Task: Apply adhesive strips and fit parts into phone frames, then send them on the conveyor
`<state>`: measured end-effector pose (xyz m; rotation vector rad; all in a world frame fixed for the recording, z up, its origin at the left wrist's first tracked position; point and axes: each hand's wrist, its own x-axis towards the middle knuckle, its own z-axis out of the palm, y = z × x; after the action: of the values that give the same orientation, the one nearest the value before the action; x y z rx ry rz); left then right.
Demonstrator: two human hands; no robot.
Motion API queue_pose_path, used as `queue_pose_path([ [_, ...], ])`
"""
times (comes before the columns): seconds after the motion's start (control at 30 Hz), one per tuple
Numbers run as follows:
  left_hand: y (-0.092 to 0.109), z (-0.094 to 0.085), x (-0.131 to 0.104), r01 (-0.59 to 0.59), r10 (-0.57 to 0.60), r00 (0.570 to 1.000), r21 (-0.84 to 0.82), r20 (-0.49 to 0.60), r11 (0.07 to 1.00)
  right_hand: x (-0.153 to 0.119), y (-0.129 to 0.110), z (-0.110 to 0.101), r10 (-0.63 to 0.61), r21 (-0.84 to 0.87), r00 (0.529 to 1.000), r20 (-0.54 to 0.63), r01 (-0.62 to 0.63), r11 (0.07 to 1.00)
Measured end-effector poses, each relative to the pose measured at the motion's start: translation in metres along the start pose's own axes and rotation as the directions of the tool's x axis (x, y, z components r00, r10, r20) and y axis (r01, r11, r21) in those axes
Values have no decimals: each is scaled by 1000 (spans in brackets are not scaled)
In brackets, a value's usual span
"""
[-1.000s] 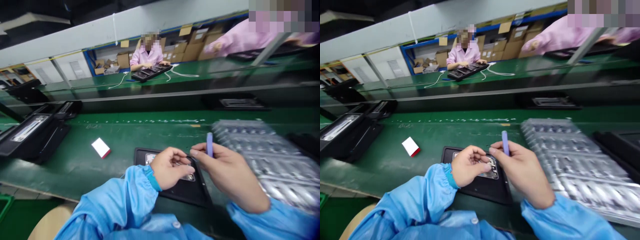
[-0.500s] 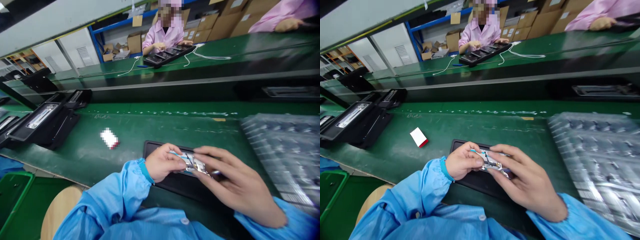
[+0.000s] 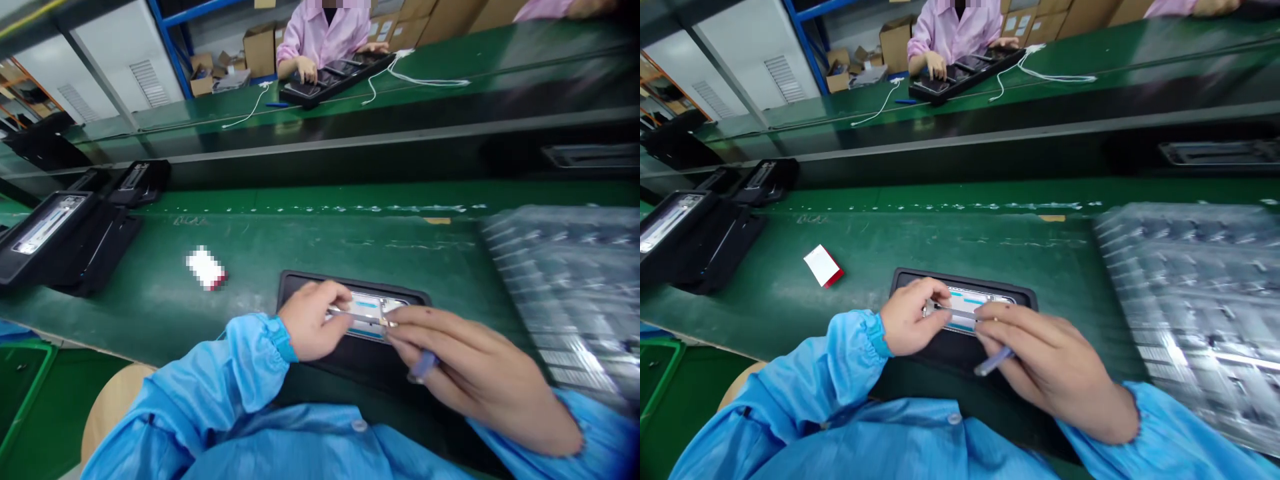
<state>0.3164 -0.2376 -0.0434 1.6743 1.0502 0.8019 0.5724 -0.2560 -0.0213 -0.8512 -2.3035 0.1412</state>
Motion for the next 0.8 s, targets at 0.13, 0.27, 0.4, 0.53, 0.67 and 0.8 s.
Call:
queue_pose_path([
  [0.13,-10,-16,8,-90,134,990,514,-49,853,-1,42,17,-53,-298,994,96,80,951],
  [0.27,-17,-14,9,-165,116,986,663,117,730,-7,66,38,-45,-353,983,181,108,930],
  [0.4,-16,-11,6,-205,126,978,688,164,696,-10,65,45,-76,-352,978,194,142,925],
  [0.53,-15,-12,5,-208,123,978,697,171,687,-7,60,46,-108,-347,974,199,173,922],
  [0.67,-14,-12,5,-216,127,976,695,177,686,-1,55,46,-102,-343,976,193,165,925],
  [0.8,-14,-12,5,-210,121,977,691,176,692,4,52,47,-98,-352,977,192,161,922],
])
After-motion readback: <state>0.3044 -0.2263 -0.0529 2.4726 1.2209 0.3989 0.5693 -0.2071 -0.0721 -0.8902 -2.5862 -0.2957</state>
